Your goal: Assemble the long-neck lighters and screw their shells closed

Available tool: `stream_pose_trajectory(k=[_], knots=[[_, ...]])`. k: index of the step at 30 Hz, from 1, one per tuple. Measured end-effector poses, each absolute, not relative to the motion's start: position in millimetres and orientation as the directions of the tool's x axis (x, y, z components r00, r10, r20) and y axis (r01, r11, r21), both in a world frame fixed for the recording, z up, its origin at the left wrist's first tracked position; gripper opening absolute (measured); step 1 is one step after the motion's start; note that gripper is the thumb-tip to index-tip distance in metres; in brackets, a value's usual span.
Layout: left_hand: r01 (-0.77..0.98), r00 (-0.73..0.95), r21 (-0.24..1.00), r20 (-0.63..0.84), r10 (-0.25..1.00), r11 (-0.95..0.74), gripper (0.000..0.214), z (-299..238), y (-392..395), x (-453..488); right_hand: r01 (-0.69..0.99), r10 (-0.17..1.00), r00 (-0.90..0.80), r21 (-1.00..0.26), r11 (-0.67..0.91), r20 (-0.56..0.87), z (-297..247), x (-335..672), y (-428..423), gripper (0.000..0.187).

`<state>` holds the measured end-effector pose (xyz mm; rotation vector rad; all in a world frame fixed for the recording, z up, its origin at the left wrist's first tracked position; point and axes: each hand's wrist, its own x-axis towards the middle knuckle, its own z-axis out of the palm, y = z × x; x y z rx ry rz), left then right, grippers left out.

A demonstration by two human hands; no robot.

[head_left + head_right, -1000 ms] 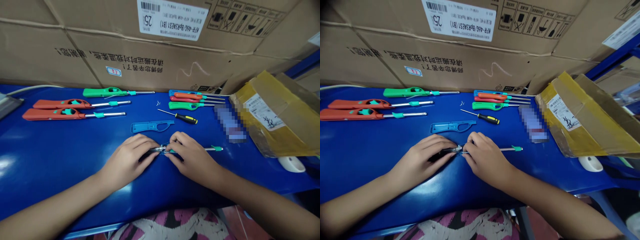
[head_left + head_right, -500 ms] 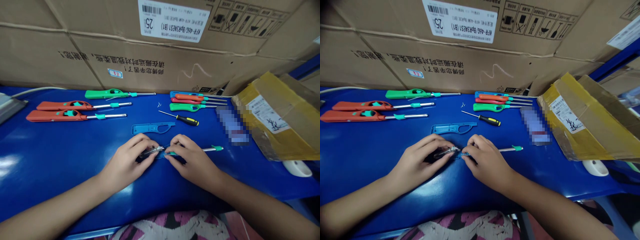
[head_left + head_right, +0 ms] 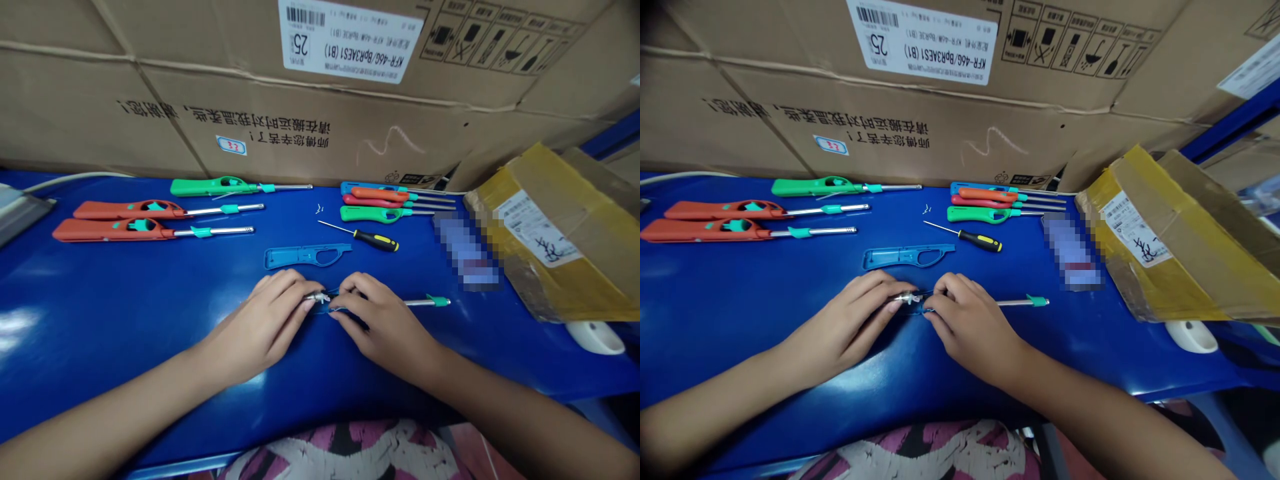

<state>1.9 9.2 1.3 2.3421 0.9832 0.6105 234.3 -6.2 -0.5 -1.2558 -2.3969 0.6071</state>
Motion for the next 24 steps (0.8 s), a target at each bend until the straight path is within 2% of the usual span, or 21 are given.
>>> stream_pose_trajectory(k=[4, 12, 18, 21, 24], knots=[[0.538, 0.648, 0.554, 0.21, 0.732, -0.635, 0.024, -5, 12, 0, 0.66, 0.853, -0.506, -0.578, 0.48, 0.13, -2, 234, -5, 0.01], [0.456, 0.656, 0.583, 0.29, 0.697, -0.672, 0.019, -8, 14, -2, 0.574, 0.887, -0.439, -0.716, 0.398, 0.141, 0, 234, -2, 0.009], [0.456, 0.63, 0.633, 0.266, 0.729, -0.625, 0.017, -6, 15, -2, 0.508, 0.866, -0.449, -0.734, 0.451, 0.221, 0, 236, 4, 0.01], [0.453, 0.544, 0.726, 0.235, 0.806, -0.517, 0.015, -5, 12, 2, 0.514, 0.862, -0.455, -0.724, 0.46, 0.224, 0, 237, 4, 0.01], [0.396, 0.382, 0.883, 0.09, 0.92, -0.251, 0.017, 0, 10, 6, 0.527, 0.856, -0.462, -0.705, 0.474, 0.23, -1, 237, 4, 0.011]])
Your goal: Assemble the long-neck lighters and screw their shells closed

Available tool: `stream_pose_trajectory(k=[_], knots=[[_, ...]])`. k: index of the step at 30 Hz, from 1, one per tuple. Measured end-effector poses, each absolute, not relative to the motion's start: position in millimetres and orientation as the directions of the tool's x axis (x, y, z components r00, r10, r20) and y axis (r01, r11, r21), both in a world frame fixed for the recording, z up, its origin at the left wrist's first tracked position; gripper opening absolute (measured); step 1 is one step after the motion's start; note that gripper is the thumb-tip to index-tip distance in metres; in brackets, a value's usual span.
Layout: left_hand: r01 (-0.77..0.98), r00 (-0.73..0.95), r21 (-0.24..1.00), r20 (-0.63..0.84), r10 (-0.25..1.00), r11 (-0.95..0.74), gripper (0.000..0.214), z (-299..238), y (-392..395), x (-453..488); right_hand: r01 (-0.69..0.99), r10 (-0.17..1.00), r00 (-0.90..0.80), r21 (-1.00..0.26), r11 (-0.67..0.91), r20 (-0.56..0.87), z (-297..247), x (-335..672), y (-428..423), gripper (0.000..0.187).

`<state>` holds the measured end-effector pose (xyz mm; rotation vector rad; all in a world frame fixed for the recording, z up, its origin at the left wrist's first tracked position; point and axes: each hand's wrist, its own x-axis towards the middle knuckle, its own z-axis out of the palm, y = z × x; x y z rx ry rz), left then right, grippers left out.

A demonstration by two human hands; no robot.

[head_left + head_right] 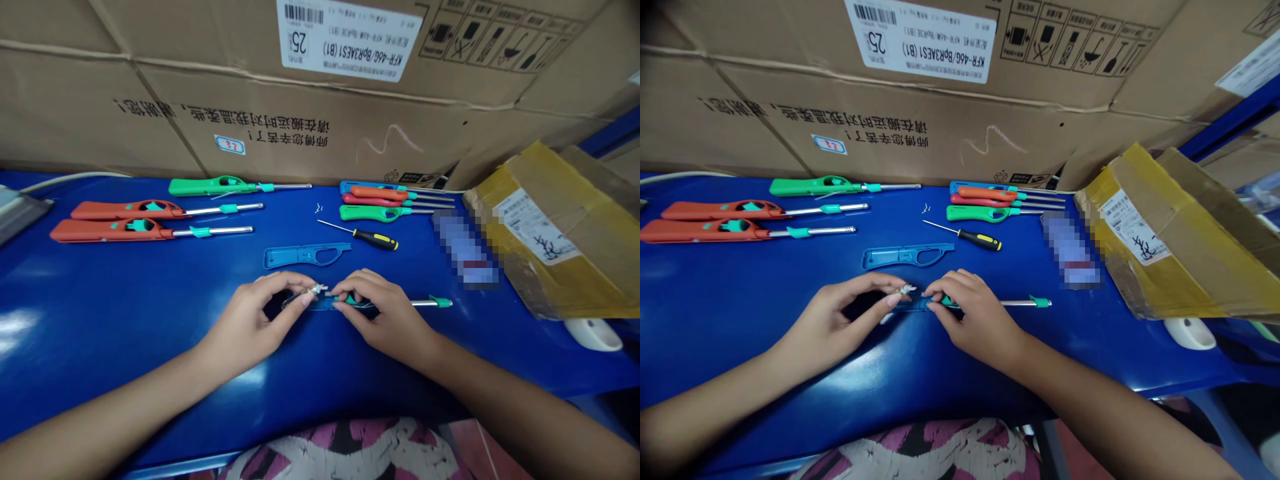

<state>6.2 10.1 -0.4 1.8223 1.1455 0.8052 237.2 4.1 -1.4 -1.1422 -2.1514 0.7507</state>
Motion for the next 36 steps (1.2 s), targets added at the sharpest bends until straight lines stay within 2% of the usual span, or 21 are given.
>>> stream_pose_trajectory(k=[3, 6, 10, 14, 16, 25, 28, 31, 33, 36], knots=[[0.256, 0.307, 0.967, -0.087, 0.948, 0.006, 0.027, 5.4, 11.2, 9.0, 0.524, 0.837, -0.485, -0.683, 0.509, 0.253, -3.0, 237.0, 5.1, 0.011], [0.159, 0.301, 0.981, -0.159, 0.94, 0.115, 0.031, 9.6, 14.6, 9.5, 0.52, 0.83, -0.492, -0.676, 0.522, 0.263, -3.2, 237.5, 6.8, 0.01], [0.125, 0.336, 0.986, -0.146, 0.931, 0.11, 0.03, 10.4, 16.3, 8.5, 0.578, 0.845, -0.498, -0.651, 0.491, 0.196, -1.1, 240.0, 6.2, 0.013], [0.176, 0.307, 0.982, -0.123, 0.944, 0.071, 0.026, 7.7, 13.2, 8.9, 0.656, 0.83, -0.546, -0.556, 0.511, 0.119, 0.0, 242.4, 3.1, 0.047], [0.227, 0.27, 0.972, -0.122, 0.955, 0.06, 0.028, 6.7, 11.6, 9.6, 0.656, 0.797, -0.595, -0.507, 0.559, 0.109, -0.8, 243.0, 2.3, 0.056], [0.201, 0.28, 0.976, -0.14, 0.95, 0.084, 0.03, 10.1, 9.6, 12.6, 0.665, 0.784, -0.608, -0.457, 0.591, 0.127, -3.8, 243.5, 0.7, 0.053], [0.216, 0.289, 0.976, -0.089, 0.953, 0.026, 0.026, 8.6, 8.8, 12.2, 0.676, 0.829, -0.548, -0.523, 0.52, 0.116, -3.0, 242.3, 0.8, 0.048], [0.319, 0.304, 0.936, 0.047, 0.952, -0.148, 0.021, 5.6, 9.2, 10.1, 0.632, 0.868, -0.475, -0.632, 0.449, 0.143, -1.8, 241.5, 3.2, 0.027], [0.413, 0.357, 0.85, 0.179, 0.917, -0.326, 0.017, 3.8, 10.3, 7.8, 0.568, 0.865, -0.467, -0.688, 0.452, 0.183, -0.8, 241.6, 5.3, 0.012], [0.474, 0.474, 0.694, 0.316, 0.821, -0.541, 0.015, 1.6, 12.0, 4.3, 0.504, 0.856, -0.471, -0.731, 0.46, 0.214, 0.7, 242.2, 7.3, 0.012]])
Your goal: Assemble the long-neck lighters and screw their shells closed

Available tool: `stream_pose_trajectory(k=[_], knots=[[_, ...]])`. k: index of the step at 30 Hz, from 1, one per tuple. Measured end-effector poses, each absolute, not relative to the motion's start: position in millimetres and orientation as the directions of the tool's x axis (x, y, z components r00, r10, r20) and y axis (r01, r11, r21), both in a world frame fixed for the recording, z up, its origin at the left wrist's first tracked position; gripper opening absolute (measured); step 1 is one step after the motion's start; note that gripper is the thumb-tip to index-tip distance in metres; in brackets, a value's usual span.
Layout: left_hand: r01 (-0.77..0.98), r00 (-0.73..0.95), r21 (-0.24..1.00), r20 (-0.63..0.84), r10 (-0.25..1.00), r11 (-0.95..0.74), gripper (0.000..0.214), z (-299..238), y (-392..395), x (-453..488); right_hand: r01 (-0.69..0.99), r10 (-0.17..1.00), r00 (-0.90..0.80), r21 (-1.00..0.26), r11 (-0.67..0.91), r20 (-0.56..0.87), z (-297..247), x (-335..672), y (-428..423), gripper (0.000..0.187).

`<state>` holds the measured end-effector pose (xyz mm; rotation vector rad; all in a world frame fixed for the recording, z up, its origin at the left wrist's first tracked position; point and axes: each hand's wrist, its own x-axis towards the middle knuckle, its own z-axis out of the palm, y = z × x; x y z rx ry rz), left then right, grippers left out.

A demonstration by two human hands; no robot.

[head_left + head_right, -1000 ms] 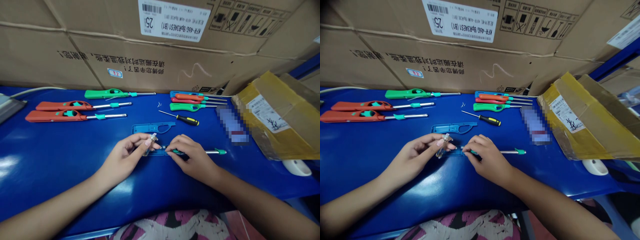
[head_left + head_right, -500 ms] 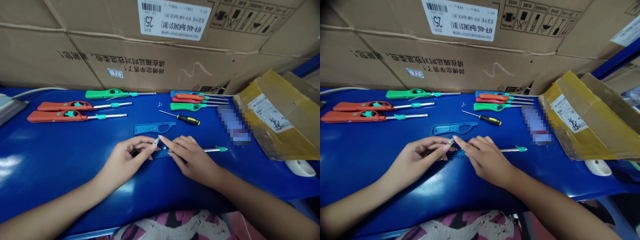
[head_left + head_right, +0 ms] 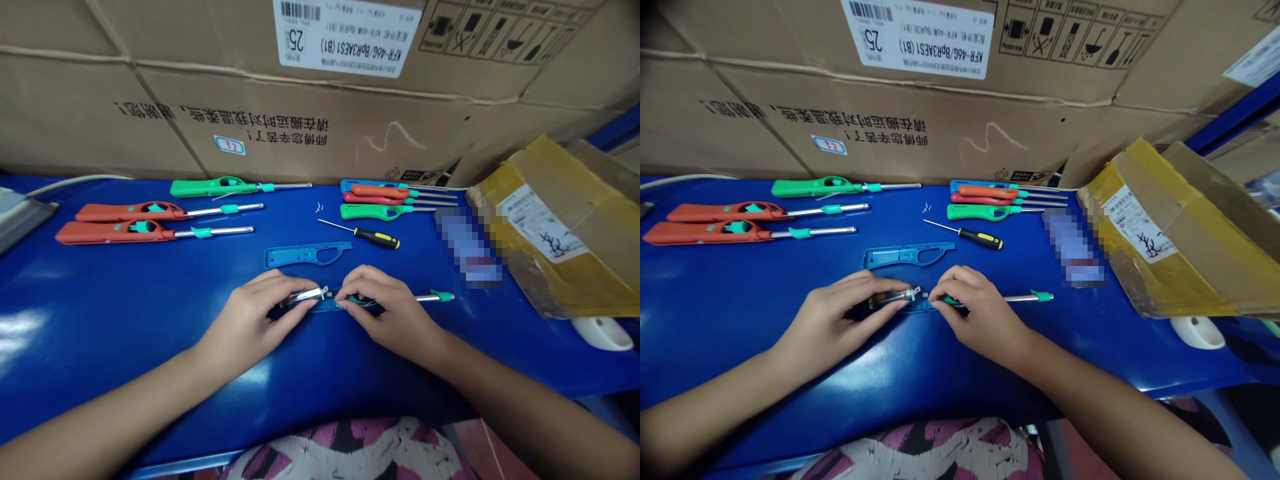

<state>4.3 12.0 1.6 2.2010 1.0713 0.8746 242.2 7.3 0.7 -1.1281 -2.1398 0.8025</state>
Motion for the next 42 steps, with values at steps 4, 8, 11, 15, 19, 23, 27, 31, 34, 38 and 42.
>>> stream_pose_trajectory(k=[4, 8, 11, 15, 19, 23, 27, 31, 34, 38, 42], knots=[[0.467, 0.537, 0.654, 0.325, 0.778, -0.595, 0.016, -0.9, 12.2, 3.4, 0.556, 0.875, -0.456, -0.714, 0.424, 0.164, 2.0, 242.9, 6.6, 0.011], [0.466, 0.513, 0.683, 0.31, 0.801, -0.563, 0.017, -1.5, 11.2, 4.8, 0.541, 0.86, -0.485, -0.717, 0.44, 0.162, 0.7, 244.1, 6.1, 0.015], [0.464, 0.503, 0.693, 0.306, 0.808, -0.552, 0.017, -1.0, 11.5, 4.6, 0.549, 0.861, -0.487, -0.716, 0.431, 0.145, -0.4, 245.0, 6.4, 0.019], [0.434, 0.544, 0.679, 0.326, 0.773, -0.592, 0.02, -2.1, 13.0, 4.2, 0.588, 0.888, -0.441, -0.706, 0.393, 0.127, -0.3, 245.4, 6.4, 0.011], [0.422, 0.552, 0.676, 0.336, 0.763, -0.604, 0.021, -4.2, 12.9, 5.9, 0.554, 0.871, -0.457, -0.708, 0.438, 0.181, -1.4, 245.9, 7.2, 0.013], [0.41, 0.553, 0.684, 0.339, 0.761, -0.603, 0.021, -5.8, 11.6, 6.0, 0.534, 0.863, -0.461, -0.713, 0.455, 0.206, -3.1, 245.8, 8.1, 0.016], [0.402, 0.559, 0.693, 0.333, 0.76, -0.599, 0.022, -6.4, 10.9, 5.7, 0.543, 0.863, -0.462, -0.704, 0.457, 0.203, -3.1, 244.7, 7.7, 0.014], [0.381, 0.575, 0.693, 0.34, 0.744, -0.612, 0.023, -6.0, 10.4, 7.5, 0.582, 0.885, -0.432, -0.695, 0.423, 0.176, -3.0, 244.4, 7.5, 0.009], [0.375, 0.576, 0.692, 0.346, 0.74, -0.616, 0.023, -5.6, 10.0, 8.3, 0.579, 0.877, -0.445, -0.689, 0.436, 0.182, -3.9, 244.5, 8.2, 0.009], [0.376, 0.572, 0.693, 0.349, 0.742, -0.616, 0.023, -6.1, 10.0, 7.7, 0.575, 0.868, -0.457, -0.681, 0.454, 0.193, -4.5, 244.3, 8.5, 0.007], [0.367, 0.579, 0.69, 0.356, 0.734, -0.624, 0.024, -7.8, 10.5, 7.7, 0.575, 0.862, -0.466, -0.672, 0.467, 0.2, -3.8, 244.6, 8.3, 0.008]])
